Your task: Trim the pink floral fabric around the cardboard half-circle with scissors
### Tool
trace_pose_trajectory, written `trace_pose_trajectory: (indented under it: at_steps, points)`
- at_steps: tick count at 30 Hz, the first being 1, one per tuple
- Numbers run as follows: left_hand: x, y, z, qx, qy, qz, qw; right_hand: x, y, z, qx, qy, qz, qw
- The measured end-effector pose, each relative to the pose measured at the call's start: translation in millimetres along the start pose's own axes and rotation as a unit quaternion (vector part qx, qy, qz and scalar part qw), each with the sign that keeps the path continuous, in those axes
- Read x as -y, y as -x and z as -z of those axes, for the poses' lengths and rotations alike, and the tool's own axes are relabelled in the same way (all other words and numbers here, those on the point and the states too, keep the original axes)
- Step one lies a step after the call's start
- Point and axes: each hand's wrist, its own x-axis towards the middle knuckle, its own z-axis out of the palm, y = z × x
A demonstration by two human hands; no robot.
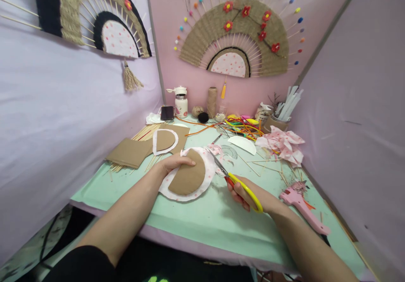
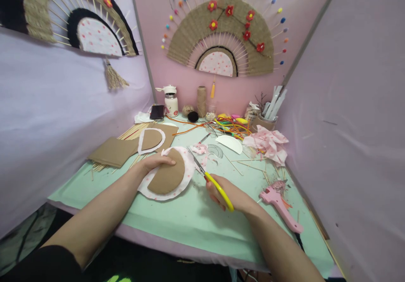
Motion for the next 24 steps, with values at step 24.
trace_pose_trajectory:
  at_steps: [24]
  points:
    - [0.0, -1.1, -0.6, -0.013, 0.009, 0.0, 1.0, -3.8, -1.1, -0.4, -0.025, 0.004, -0.002, 1.0]
